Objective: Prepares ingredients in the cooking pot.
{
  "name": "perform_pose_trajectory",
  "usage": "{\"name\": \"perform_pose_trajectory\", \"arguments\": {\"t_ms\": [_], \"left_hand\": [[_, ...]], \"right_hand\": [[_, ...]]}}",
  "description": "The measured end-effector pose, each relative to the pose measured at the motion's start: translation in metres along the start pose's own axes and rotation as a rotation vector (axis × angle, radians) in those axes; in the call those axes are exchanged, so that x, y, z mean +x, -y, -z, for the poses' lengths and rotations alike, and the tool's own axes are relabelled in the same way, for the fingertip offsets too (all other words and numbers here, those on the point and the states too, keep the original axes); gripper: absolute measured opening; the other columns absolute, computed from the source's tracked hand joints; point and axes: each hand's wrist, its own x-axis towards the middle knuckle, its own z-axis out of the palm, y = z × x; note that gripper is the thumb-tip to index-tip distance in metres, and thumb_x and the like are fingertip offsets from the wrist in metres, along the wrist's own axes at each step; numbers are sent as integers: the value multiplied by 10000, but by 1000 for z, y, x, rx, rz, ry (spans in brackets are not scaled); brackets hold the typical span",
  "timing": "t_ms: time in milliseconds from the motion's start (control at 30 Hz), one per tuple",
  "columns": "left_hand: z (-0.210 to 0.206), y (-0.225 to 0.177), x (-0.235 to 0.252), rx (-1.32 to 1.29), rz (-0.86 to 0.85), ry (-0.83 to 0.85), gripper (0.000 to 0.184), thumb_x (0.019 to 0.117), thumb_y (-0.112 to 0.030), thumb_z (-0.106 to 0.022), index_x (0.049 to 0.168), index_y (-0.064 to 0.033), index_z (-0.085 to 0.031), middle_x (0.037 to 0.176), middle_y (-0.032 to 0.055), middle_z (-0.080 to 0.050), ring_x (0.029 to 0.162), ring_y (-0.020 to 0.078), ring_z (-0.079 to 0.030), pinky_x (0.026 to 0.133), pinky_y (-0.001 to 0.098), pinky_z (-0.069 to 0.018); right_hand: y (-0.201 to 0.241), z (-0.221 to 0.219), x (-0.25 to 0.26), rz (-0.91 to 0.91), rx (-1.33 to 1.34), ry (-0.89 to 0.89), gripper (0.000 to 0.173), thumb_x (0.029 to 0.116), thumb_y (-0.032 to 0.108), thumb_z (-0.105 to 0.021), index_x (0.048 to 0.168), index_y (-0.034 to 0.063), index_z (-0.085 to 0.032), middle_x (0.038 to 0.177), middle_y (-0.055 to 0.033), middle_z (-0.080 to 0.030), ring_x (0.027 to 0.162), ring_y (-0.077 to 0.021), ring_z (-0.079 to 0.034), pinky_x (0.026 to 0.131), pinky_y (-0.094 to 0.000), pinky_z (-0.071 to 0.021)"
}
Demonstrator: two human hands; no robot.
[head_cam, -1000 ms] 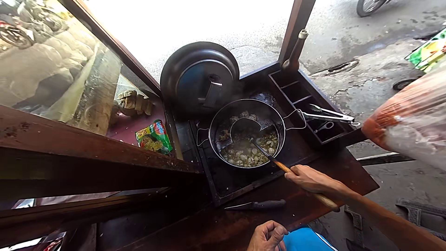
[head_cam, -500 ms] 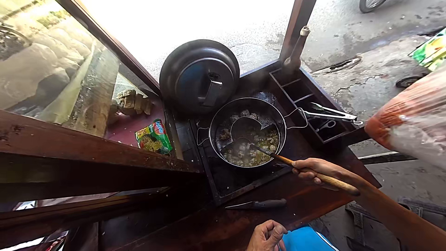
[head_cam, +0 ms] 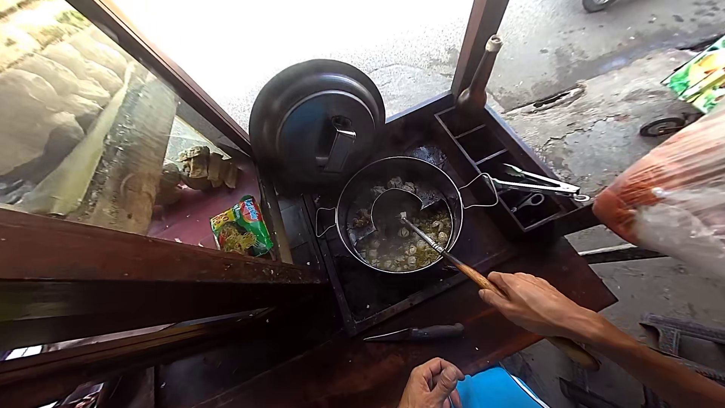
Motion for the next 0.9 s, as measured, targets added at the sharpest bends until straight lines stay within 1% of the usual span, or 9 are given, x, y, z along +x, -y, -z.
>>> {"name": "perform_pose_trajectory", "arguments": {"t_ms": [67,233,333,400,500,700,767,833,900], "left_hand": [[1,1,0,-9,-5,0,280,1073,-230,-499,1074,-9,-670,695,-48,-654,529,6,-540,530,180,-478],[1,2,2,-28,18,12,274,1076,-215,-491,1081,-7,-669,698,-47,-653,529,3,-537,528,176,-472],[2,1,5,-31,25,37,283,1077,-234,-496,1089,-10,-668,705,-40,-656,538,12,-546,534,181,-477],[3,0,5,-37,31,44,288,1075,-249,-503,1090,-13,-668,706,-37,-658,541,16,-550,534,183,-478],[4,0,6,-32,34,40,293,1076,-251,-504,1086,-10,-670,702,-36,-658,538,17,-550,531,186,-478],[6,0,6,-37,28,30,295,1075,-257,-503,1084,-11,-666,708,-37,-661,545,17,-553,541,186,-481],[7,1,5,-41,29,19,291,1074,-256,-505,1085,-14,-667,710,-42,-664,546,13,-553,542,184,-480],[7,2,4,-47,28,10,290,1072,-258,-511,1084,-13,-666,711,-38,-665,543,14,-550,538,184,-478],[8,3,3,-45,25,3,290,1072,-254,-508,1087,-10,-665,711,-37,-667,537,11,-547,533,182,-476]], "right_hand": [[0,-7,-6,11,-133,-60,387,1070,405,-454,1055,49,-605,850,-156,-633,882,-352,-656,778,-529,-484],[-11,-23,-14,27,-215,-186,381,1067,382,-449,1084,32,-598,779,-175,-648,828,-387,-686,734,-531,-500],[-20,-22,-19,46,-121,-209,365,1056,388,-477,1017,50,-608,728,-141,-610,762,-349,-659,682,-513,-483],[-22,-19,-23,56,-47,-175,355,1049,406,-482,968,78,-593,700,-95,-570,716,-298,-626,652,-484,-465],[-22,-9,-26,52,7,-68,365,1046,432,-487,945,97,-593,713,-67,-550,710,-259,-597,655,-465,-454],[-4,-13,-6,18,-90,3,379,1073,405,-452,1020,61,-602,809,-129,-607,843,-323,-640,754,-497,-477],[0,-12,3,15,-96,40,385,1076,403,-448,1017,57,-607,835,-135,-613,869,-327,-638,773,-499,-476],[0,-9,10,10,-36,96,378,1071,401,-458,979,65,-605,813,-119,-596,814,-298,-622,743,-489,-472],[-4,-6,16,1,108,153,367,1077,401,-468,936,86,-592,710,-62,-585,631,-202,-604,622,-397,-496]]}}
